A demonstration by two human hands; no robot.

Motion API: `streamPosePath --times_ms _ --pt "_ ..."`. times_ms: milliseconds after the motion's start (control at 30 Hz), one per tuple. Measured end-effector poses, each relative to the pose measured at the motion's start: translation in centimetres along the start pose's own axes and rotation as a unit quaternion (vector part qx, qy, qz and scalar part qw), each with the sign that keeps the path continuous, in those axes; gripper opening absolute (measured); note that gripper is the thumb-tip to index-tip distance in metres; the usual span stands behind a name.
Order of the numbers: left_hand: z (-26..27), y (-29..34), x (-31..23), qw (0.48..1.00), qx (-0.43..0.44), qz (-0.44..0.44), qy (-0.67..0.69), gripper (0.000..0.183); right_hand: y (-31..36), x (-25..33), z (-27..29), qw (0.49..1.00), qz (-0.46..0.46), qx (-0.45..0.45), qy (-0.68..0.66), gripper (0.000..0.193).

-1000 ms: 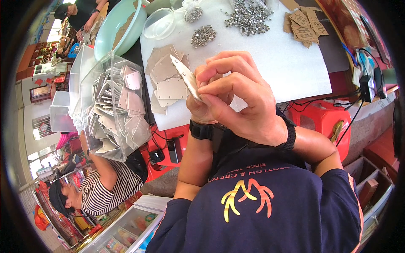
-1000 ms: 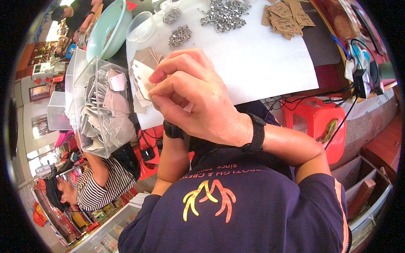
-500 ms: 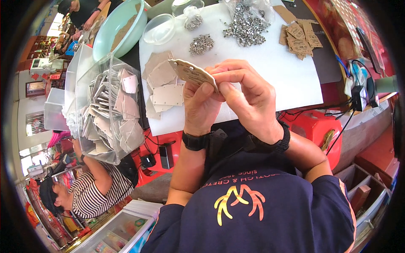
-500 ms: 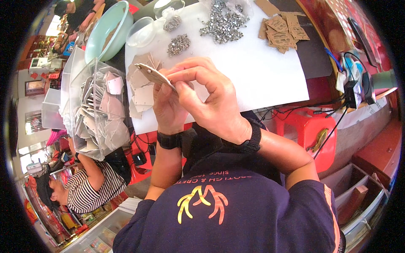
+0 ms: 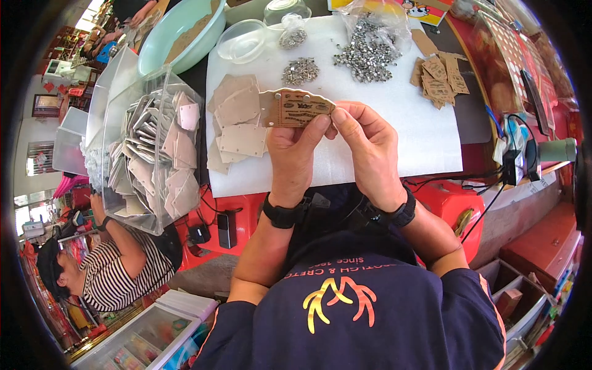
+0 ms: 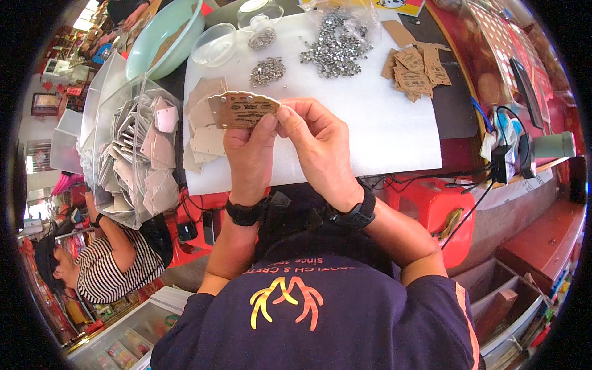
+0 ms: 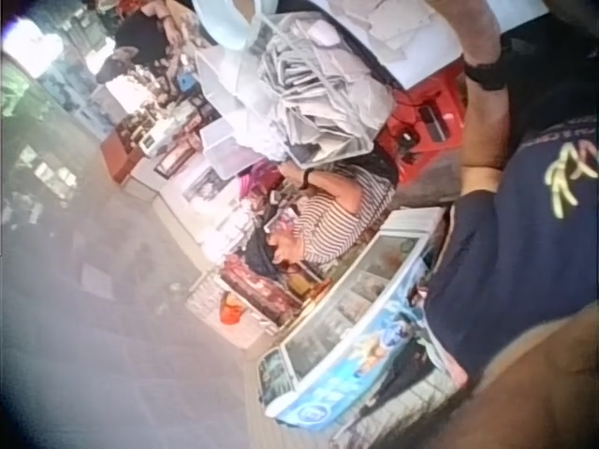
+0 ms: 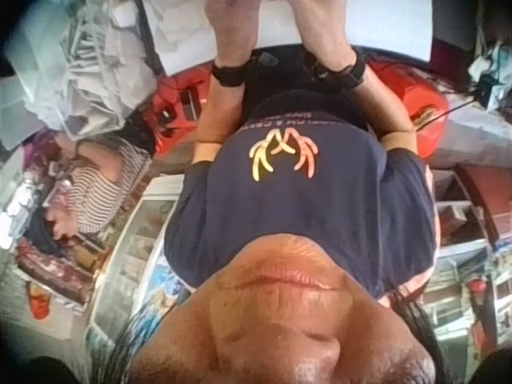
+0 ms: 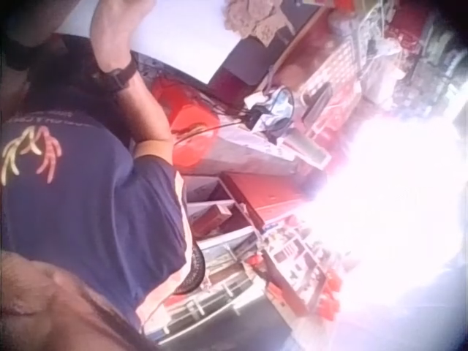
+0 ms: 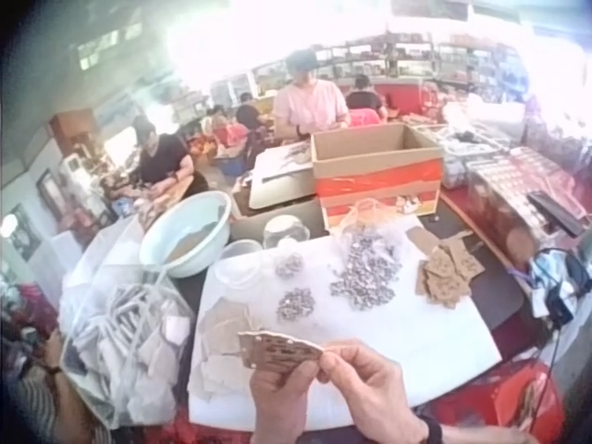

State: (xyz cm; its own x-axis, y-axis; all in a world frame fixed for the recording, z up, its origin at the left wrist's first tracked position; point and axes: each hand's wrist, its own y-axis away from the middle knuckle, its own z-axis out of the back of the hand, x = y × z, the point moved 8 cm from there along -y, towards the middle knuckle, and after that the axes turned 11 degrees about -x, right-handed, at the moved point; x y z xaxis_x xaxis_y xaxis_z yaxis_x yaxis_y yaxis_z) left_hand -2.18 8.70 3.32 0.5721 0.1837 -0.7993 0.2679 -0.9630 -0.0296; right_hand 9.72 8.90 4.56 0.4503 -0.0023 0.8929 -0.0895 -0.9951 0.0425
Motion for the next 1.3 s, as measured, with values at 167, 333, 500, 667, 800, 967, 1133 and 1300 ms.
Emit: streamPosePath --times_ms 167,333,500,667,800,967,1133,1300 --pt "0.0 -0.2 -0.1 0.999 -0.001 -0.017 -0.044 0.017 -0.5 -0.5 0.1 1.0 -0.002 0.01 0.006 0.019" --pt "1.2 -0.6 0.6 0.997 -0.022 0.007 -0.08 0.017 -1.2 0.6 0.6 0.989 0.068 0.011 0.132 0.018" --pt "0.8 0.0 0.5 0.993 -0.032 0.042 -0.107 0.019 -2.0 2.6 0.9 0.922 0.23 0.034 0.308 0.021" --pt "1.3 0.4 0.7 0.987 -0.023 0.048 -0.15 0.027 -3.0 -0.4 2.4 0.97 0.031 0.069 0.231 0.021" --pt "0.9 1.0 1.1 0.987 0.022 0.091 -0.128 0.031 -2.5 -1.7 3.1 0.961 -0.099 0.108 0.235 0.023" --pt "1.3 1.1 2.0 0.986 0.017 0.128 -0.106 0.031 -2.3 -1.6 3.3 0.954 -0.097 0.118 0.257 0.022" --pt "1.2 0.6 2.4 0.971 0.071 0.138 -0.183 0.032 -3.7 0.5 3.5 0.913 -0.09 0.211 0.338 0.019" --pt "1.0 0.7 3.1 0.947 0.131 0.108 -0.274 0.02 -7.9 5.0 4.1 0.77 0.166 0.209 0.579 0.017"
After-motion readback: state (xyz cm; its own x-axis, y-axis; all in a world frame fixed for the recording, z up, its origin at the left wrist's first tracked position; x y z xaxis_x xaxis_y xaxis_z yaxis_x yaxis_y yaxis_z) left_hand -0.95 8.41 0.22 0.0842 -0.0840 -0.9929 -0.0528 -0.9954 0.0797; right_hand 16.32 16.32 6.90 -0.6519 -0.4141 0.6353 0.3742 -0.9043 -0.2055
